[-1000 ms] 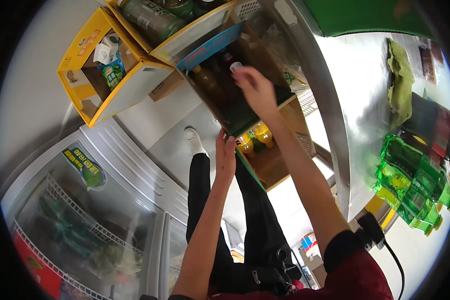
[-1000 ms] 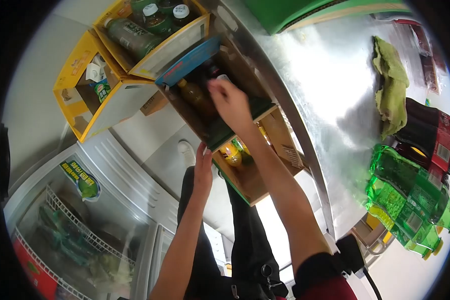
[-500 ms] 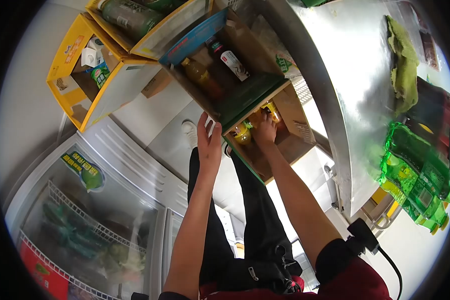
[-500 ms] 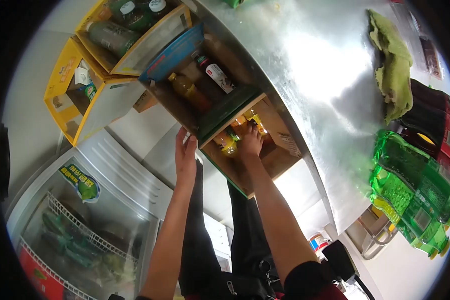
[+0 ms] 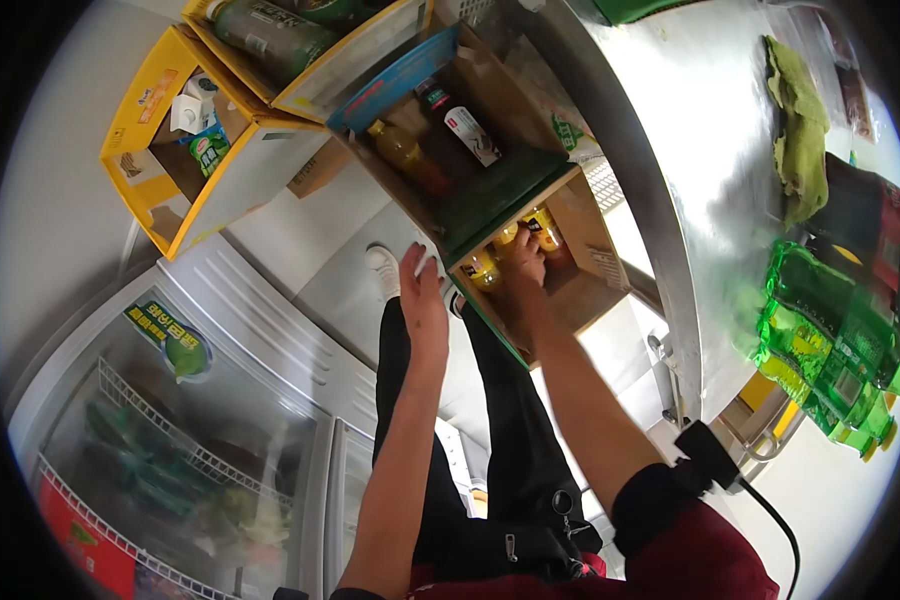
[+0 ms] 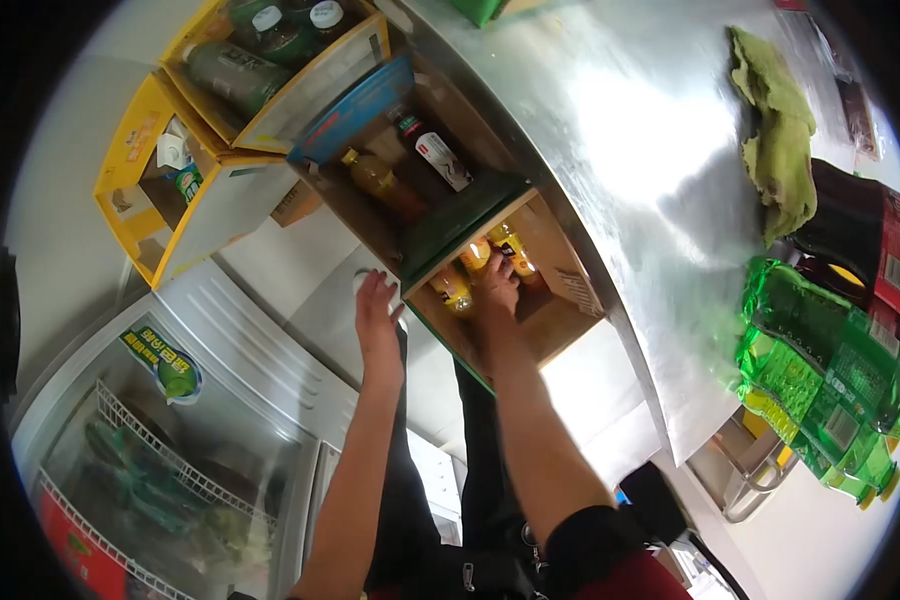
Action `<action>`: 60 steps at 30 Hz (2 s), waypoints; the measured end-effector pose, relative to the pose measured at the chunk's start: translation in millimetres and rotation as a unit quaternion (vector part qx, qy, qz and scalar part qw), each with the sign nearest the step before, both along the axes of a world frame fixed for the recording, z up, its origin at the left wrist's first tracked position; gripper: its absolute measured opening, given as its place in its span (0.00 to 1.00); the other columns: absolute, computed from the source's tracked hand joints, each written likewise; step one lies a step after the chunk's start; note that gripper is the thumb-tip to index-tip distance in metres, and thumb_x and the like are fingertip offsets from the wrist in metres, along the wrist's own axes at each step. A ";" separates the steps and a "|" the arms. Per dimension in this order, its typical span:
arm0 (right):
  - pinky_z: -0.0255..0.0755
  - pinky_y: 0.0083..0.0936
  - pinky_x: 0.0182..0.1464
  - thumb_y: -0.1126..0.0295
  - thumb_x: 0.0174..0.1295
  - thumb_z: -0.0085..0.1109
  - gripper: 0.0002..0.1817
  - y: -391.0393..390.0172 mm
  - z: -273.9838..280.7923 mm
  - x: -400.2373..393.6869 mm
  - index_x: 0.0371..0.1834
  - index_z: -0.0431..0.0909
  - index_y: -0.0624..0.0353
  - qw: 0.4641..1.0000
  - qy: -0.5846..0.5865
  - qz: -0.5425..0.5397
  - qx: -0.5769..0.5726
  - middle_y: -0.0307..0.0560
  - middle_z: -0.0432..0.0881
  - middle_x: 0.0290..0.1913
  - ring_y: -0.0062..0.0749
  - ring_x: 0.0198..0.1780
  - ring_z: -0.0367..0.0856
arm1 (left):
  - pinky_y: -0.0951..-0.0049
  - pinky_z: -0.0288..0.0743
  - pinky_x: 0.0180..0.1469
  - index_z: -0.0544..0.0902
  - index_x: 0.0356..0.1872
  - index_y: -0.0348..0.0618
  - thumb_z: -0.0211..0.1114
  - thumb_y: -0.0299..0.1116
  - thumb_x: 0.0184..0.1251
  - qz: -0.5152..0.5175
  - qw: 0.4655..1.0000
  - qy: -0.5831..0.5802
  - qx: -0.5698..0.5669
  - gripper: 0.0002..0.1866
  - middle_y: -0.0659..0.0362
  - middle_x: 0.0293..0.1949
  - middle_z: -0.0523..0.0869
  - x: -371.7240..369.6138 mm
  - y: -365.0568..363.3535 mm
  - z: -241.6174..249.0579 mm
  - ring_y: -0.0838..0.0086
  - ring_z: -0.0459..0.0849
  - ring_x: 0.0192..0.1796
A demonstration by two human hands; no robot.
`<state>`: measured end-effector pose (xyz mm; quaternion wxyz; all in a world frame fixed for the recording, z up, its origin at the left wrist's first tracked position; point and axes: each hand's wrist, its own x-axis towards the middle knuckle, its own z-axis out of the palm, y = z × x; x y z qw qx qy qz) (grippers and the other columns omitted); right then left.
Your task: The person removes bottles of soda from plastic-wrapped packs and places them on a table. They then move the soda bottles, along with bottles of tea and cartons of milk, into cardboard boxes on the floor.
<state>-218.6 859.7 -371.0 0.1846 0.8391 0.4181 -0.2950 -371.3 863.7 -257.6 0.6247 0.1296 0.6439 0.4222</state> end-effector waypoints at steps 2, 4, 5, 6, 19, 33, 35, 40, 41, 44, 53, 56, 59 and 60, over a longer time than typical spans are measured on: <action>0.68 0.38 0.50 0.58 0.45 0.59 0.35 12.5 18.9 13.5 0.57 0.55 0.54 0.999 0.020 0.024 -0.033 0.56 0.65 0.54 0.46 0.52 0.69 | 0.68 0.57 0.58 0.60 0.58 0.41 0.48 0.43 0.63 0.004 1.000 -0.008 -0.023 0.25 0.55 0.58 0.63 0.3 -7.3 1.1 0.69 0.64 0.58; 0.67 0.35 0.50 0.58 0.43 0.60 0.34 21.2 44.4 28.1 0.55 0.59 0.51 0.992 0.073 0.068 -0.071 0.56 0.66 0.53 0.46 0.50 0.71 | 0.69 0.57 0.57 0.60 0.58 0.43 0.48 0.42 0.63 -0.009 1.000 -0.003 -0.029 0.24 0.55 0.58 0.63 2.9 -14.3 3.0 0.69 0.65 0.57; 0.69 0.36 0.46 0.59 0.43 0.61 0.31 19.3 50.5 45.2 0.51 0.64 0.55 0.910 0.157 0.381 -0.047 0.58 0.71 0.47 0.47 0.47 0.72 | 0.70 0.57 0.57 0.61 0.58 0.43 0.48 0.40 0.63 0.009 0.999 -0.014 -0.048 0.23 0.56 0.57 0.64 4.3 -12.1 9.1 0.69 0.65 0.57; 0.69 0.33 0.43 0.60 0.44 0.61 0.29 13.6 56.0 52.9 0.49 0.65 0.58 0.949 0.174 0.263 -0.021 0.57 0.72 0.43 0.44 0.44 0.73 | 0.70 0.57 0.57 0.61 0.58 0.43 0.48 0.40 0.63 0.017 0.999 -0.015 -0.045 0.23 0.56 0.57 0.64 4.1 -10.5 10.3 0.69 0.65 0.57; 0.72 0.31 0.41 0.69 0.44 0.62 0.39 79.6 297.6 -39.1 0.61 0.54 0.54 0.930 0.256 0.191 0.181 0.63 0.68 0.50 0.47 0.45 0.75 | 0.70 0.56 0.59 0.54 0.60 0.36 0.53 0.30 0.59 -0.003 0.995 0.086 0.046 0.28 0.48 0.59 0.59 -28.2 46.0 -9.4 0.62 0.60 0.60; 0.67 0.37 0.52 0.61 0.49 0.56 0.38 194.9 -55.1 -116.9 0.60 0.49 0.62 0.930 0.143 0.289 0.179 0.57 0.63 0.57 0.46 0.54 0.69 | 0.65 0.51 0.61 0.40 0.62 0.32 0.49 0.24 0.55 -0.114 0.969 0.142 0.165 0.36 0.40 0.59 0.53 -9.9 57.3 -43.5 0.52 0.55 0.62; 0.67 0.38 0.52 0.59 0.52 0.53 0.37 208.7 -99.5 -110.3 0.61 0.46 0.62 0.937 0.087 0.304 0.146 0.59 0.59 0.60 0.48 0.54 0.68 | 0.62 0.54 0.60 0.38 0.61 0.28 0.48 0.24 0.56 -0.124 0.963 0.144 0.192 0.36 0.35 0.59 0.51 -8.5 58.2 -47.6 0.44 0.54 0.61; 0.68 0.39 0.50 0.57 0.56 0.45 0.33 242.7 -214.1 -99.8 0.61 0.49 0.60 0.943 0.027 0.327 0.046 0.60 0.56 0.61 0.49 0.54 0.68 | 0.61 0.54 0.61 0.38 0.61 0.29 0.47 0.23 0.55 -0.117 0.967 0.134 0.181 0.35 0.34 0.59 0.51 -8.0 60.5 -46.2 0.44 0.55 0.60; 0.68 0.39 0.50 0.57 0.56 0.45 0.32 231.5 -219.2 -94.9 0.61 0.50 0.60 0.931 -0.002 0.361 0.062 0.60 0.57 0.60 0.48 0.54 0.68 | 0.61 0.54 0.61 0.38 0.61 0.29 0.47 0.23 0.55 -0.119 0.969 0.129 0.173 0.35 0.34 0.59 0.51 -5.3 55.9 -46.7 0.44 0.55 0.60; 0.69 0.39 0.49 0.57 0.56 0.45 0.28 212.8 -169.3 -103.1 0.58 0.57 0.59 0.908 0.017 0.403 0.115 0.58 0.63 0.57 0.47 0.53 0.70 | 0.62 0.54 0.61 0.38 0.61 0.30 0.47 0.22 0.54 -0.115 0.976 0.119 0.141 0.36 0.35 0.59 0.50 -7.4 58.3 -48.3 0.45 0.55 0.61; 0.69 0.25 0.46 0.69 0.60 0.43 0.15 183.0 54.7 -69.3 0.47 0.71 0.64 0.893 0.405 0.101 0.166 0.52 0.77 0.40 0.33 0.41 0.77 | 0.65 0.53 0.61 0.41 0.62 0.34 0.47 0.20 0.52 -0.147 0.960 0.173 0.163 0.36 0.40 0.58 0.55 -12.2 59.4 -43.8 0.50 0.58 0.61; 0.71 0.19 0.40 0.74 0.61 0.43 0.10 117.3 162.0 -41.9 0.43 0.72 0.65 0.763 0.499 -0.203 0.358 0.47 0.78 0.38 0.27 0.38 0.77 | 0.65 0.52 0.61 0.42 0.62 0.35 0.46 0.20 0.52 -0.125 0.959 0.172 0.187 0.35 0.41 0.58 0.55 -9.0 56.7 -45.9 0.52 0.57 0.61; 0.70 0.20 0.41 0.76 0.61 0.43 0.10 50.5 170.8 -12.9 0.42 0.72 0.65 0.772 0.420 -0.254 0.405 0.46 0.78 0.36 0.28 0.37 0.77 | 0.65 0.51 0.62 0.42 0.63 0.35 0.46 0.20 0.52 -0.143 0.957 0.194 0.162 0.35 0.41 0.58 0.55 -11.8 60.8 -46.4 0.53 0.57 0.61; 0.70 0.20 0.41 0.75 0.61 0.42 0.10 46.0 172.9 -18.8 0.42 0.72 0.65 0.803 0.405 -0.184 0.397 0.47 0.78 0.36 0.28 0.38 0.77 | 0.65 0.50 0.62 0.43 0.62 0.35 0.45 0.20 0.51 -0.143 0.955 0.187 0.181 0.35 0.41 0.58 0.55 -11.6 58.8 -50.8 0.52 0.56 0.61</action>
